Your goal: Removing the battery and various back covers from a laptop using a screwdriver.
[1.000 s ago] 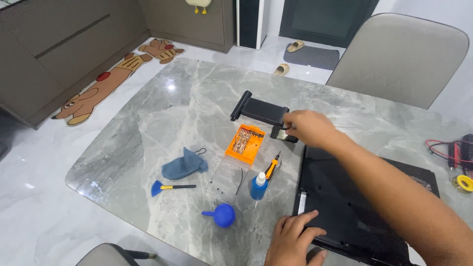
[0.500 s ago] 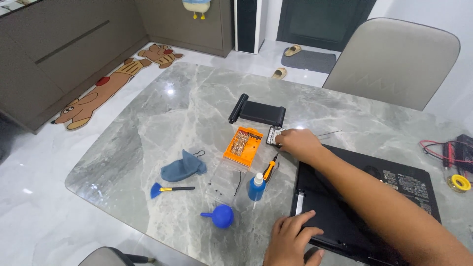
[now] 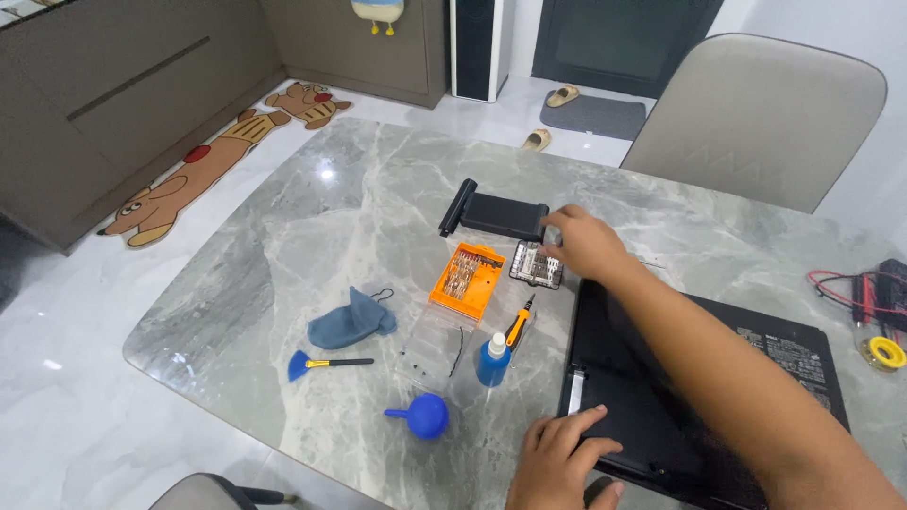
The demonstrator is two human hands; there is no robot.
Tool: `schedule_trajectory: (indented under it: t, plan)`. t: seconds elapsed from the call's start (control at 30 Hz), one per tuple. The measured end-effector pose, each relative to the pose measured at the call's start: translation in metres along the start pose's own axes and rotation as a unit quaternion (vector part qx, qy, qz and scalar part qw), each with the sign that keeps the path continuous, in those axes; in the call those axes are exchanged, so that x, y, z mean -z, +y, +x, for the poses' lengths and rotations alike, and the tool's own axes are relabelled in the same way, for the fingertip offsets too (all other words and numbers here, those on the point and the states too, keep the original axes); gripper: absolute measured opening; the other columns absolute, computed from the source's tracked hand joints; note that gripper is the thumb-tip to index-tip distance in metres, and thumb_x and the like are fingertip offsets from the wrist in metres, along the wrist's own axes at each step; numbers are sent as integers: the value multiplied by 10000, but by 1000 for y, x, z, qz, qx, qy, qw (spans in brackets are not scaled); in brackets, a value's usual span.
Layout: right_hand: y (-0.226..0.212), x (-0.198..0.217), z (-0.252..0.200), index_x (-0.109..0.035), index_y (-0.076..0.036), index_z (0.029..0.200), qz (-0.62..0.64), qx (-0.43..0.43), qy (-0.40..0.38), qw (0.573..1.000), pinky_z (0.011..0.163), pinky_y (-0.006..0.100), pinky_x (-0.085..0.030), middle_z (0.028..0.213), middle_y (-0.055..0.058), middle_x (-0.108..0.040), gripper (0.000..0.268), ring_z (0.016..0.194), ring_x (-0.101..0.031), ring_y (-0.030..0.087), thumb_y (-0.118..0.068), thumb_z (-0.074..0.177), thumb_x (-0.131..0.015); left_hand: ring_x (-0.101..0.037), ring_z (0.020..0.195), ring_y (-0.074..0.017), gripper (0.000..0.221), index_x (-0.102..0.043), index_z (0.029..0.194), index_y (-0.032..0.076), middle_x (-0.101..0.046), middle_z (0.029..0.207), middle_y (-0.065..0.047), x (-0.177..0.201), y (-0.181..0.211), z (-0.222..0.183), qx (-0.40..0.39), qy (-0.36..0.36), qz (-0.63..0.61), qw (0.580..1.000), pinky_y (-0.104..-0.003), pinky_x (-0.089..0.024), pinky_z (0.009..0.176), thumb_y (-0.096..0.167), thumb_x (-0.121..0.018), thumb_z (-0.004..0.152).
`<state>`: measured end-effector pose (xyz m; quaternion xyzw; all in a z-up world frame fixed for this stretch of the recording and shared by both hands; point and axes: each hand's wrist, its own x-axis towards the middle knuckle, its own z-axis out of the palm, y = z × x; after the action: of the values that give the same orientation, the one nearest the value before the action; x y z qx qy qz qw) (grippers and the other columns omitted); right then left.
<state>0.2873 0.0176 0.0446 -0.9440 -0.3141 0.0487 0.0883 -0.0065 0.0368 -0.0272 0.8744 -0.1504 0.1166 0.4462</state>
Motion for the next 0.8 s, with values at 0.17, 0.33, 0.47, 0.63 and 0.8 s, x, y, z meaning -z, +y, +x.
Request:
schedule_trajectory:
  t: [0.17, 0.33, 0.47, 0.63, 0.8]
  plan:
    - [-6, 10, 26, -406, -218, 1413, 23, -59, -41, 997, 948, 494, -456, 1502, 121, -283, 647, 1204, -500, 329, -411, 841, -637, -491, 1174, -319, 362, -620, 1105, 94, -477, 1387, -118, -12, -11, -1, -40, 49, 16, 998, -521, -302, 975, 330, -576, 834]
    - [6, -3, 66, -426, -197, 1409, 50, -17, -61, 997, 1058, 467, -332, 1470, 140, -370, 706, 1424, -243, 257, -481, 798, -637, -545, 1056, -304, 695, -673, 1036, 89, -536, 1311, -123, -4, 3, 0, -27, 111, 0, 993, -503, -336, 955, 594, -195, 1028]
    - [12, -5, 81, -454, -185, 1390, 19, -59, -94, 994, 873, 452, -456, 1169, 173, -576, 725, 1145, -513, 333, -520, 785, -673, -593, 1050, -224, 169, -685, 985, 198, -593, 1279, -25, -20, -9, 3, -40, 155, 77, 984, -449, -384, 920, 175, -545, 892]
    - [26, -5, 91, -372, -126, 1416, 98, -199, -36, 974, 923, 463, -448, 1277, 184, -571, 866, 1203, -496, 373, -455, 730, -786, -642, 948, -238, 237, -712, 884, 168, -677, 1181, -49, -3, 14, 9, -25, 203, 55, 977, -439, -414, 879, 275, -515, 959]
    - [52, -30, 126, -608, -167, 1264, 134, -197, -5, 971, 788, 402, -499, 1110, 96, -685, 377, 995, -619, 298, -279, 906, -638, -693, 708, -119, 215, -630, 680, 213, -749, 969, 100, -26, 3, 22, -27, 352, 98, 931, -345, -482, 751, 180, -608, 891]
